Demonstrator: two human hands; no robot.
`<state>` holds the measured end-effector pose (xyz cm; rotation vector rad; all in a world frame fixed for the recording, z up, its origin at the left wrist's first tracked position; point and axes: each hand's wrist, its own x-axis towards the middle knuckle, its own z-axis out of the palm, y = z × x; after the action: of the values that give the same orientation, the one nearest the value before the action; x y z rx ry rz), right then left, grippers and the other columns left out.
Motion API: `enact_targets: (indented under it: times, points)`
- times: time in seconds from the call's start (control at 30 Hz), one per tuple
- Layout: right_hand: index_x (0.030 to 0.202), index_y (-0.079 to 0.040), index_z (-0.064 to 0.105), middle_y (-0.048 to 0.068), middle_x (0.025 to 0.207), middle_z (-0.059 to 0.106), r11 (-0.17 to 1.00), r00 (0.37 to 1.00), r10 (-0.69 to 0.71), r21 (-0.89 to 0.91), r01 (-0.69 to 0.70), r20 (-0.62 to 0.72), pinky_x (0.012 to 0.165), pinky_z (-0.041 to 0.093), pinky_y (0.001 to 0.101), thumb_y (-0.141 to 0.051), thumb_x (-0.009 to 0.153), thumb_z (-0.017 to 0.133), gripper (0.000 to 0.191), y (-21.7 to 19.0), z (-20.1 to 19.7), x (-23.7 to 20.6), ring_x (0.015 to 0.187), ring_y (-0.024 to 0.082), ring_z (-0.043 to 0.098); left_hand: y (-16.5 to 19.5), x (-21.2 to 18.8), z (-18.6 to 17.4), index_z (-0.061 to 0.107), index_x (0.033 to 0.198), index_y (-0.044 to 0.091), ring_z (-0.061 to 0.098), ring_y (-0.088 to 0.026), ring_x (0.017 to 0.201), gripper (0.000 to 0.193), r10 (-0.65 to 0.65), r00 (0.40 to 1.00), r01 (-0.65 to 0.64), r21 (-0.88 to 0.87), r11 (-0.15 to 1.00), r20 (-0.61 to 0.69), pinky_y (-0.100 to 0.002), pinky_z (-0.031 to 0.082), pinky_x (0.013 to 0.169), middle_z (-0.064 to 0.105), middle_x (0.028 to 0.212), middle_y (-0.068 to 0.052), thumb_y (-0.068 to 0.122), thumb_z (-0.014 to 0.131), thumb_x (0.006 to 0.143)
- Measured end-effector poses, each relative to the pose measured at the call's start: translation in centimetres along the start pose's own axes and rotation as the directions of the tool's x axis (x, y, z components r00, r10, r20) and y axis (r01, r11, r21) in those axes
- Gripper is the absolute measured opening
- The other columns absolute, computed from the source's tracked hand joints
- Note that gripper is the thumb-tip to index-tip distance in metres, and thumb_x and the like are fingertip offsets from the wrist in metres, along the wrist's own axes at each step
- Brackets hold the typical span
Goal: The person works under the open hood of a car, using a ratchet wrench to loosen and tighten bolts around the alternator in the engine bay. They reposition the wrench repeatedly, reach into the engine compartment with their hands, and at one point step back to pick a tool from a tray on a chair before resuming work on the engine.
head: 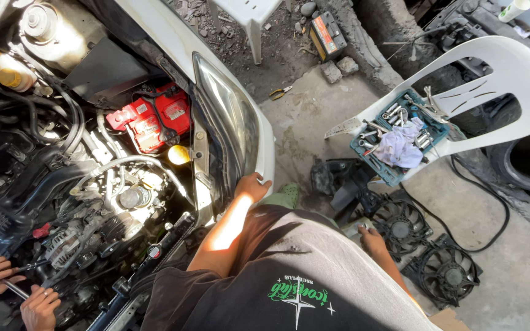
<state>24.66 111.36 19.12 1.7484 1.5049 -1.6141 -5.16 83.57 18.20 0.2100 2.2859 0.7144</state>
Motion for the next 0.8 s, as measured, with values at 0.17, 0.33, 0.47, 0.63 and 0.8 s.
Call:
enact_targets:
  times: [0.17, 0.33, 0.47, 0.63, 0.8]
  points:
    - [0.112, 0.001, 0.068, 0.004, 0.067, 0.052, 1.0, 1.0, 0.003, -0.001, -0.003, -0.002, 0.048, 0.035, 0.0324, -0.039, 0.097, 0.067, 0.043, 0.0, -0.4, -0.6, 0.052, 0.014, 0.044, 0.1, -0.4, -0.1, 0.073, 0.111, 0.007, 0.074, -0.031, 0.097, 0.053, 0.01, 1.0, -0.011, -0.028, 1.0, -0.016, -0.039, 0.056, 0.091, 0.078, 0.097, -0.014, 0.05, 0.075, 0.08]
    - [0.106, -0.002, 0.069, 0.005, 0.066, 0.058, 0.971, 0.999, -0.031, -0.237, 0.025, -0.02, 0.05, 0.041, 0.0313, -0.042, 0.097, 0.065, 0.042, -1.6, 0.1, 0.0, 0.053, 0.015, 0.051, 0.7, -0.4, -0.2, 0.074, 0.108, 0.007, 0.078, -0.03, 0.089, 0.049, -0.064, 0.997, 0.071, -0.158, 0.985, 0.048, -0.038, 0.058, 0.084, 0.078, 0.093, -0.013, 0.049, 0.073, 0.084]
    - [0.1, -0.008, 0.063, 0.003, 0.066, 0.053, 0.955, 0.944, -0.29, -0.016, 0.296, 0.155, 0.05, 0.038, 0.0335, -0.041, 0.095, 0.065, 0.034, -6.9, 2.2, 0.6, 0.054, 0.015, 0.048, 2.5, 0.3, -0.3, 0.076, 0.106, 0.008, 0.074, -0.024, 0.09, 0.044, 0.031, 0.999, -0.026, -0.163, 0.986, 0.027, -0.037, 0.056, 0.082, 0.077, 0.099, -0.009, 0.048, 0.075, 0.087]
    - [0.097, -0.005, 0.063, 0.004, 0.078, 0.066, 0.771, 0.778, -0.618, 0.281, 0.571, 0.114, 0.072, 0.049, 0.0296, -0.033, 0.102, 0.06, 0.029, -15.9, 5.2, -3.4, 0.074, 0.016, 0.064, 7.6, 0.5, 1.0, 0.072, 0.121, 0.009, 0.069, -0.022, 0.104, 0.048, 0.253, 0.956, -0.21, -0.258, 0.943, 0.147, -0.035, 0.054, 0.09, 0.073, 0.114, -0.007, 0.043, 0.076, 0.088]
    - [0.106, -0.003, 0.07, 0.002, 0.098, 0.074, 0.492, 0.514, -0.854, 0.456, 0.742, 0.084, 0.089, 0.054, 0.0267, -0.025, 0.102, 0.058, 0.026, -21.3, 6.0, -9.2, 0.095, 0.012, 0.069, 12.9, -0.8, 2.2, 0.063, 0.128, 0.007, 0.069, -0.019, 0.098, 0.052, 0.407, 0.884, -0.257, -0.488, 0.835, 0.232, -0.032, 0.053, 0.088, 0.074, 0.104, -0.008, 0.034, 0.078, 0.086]
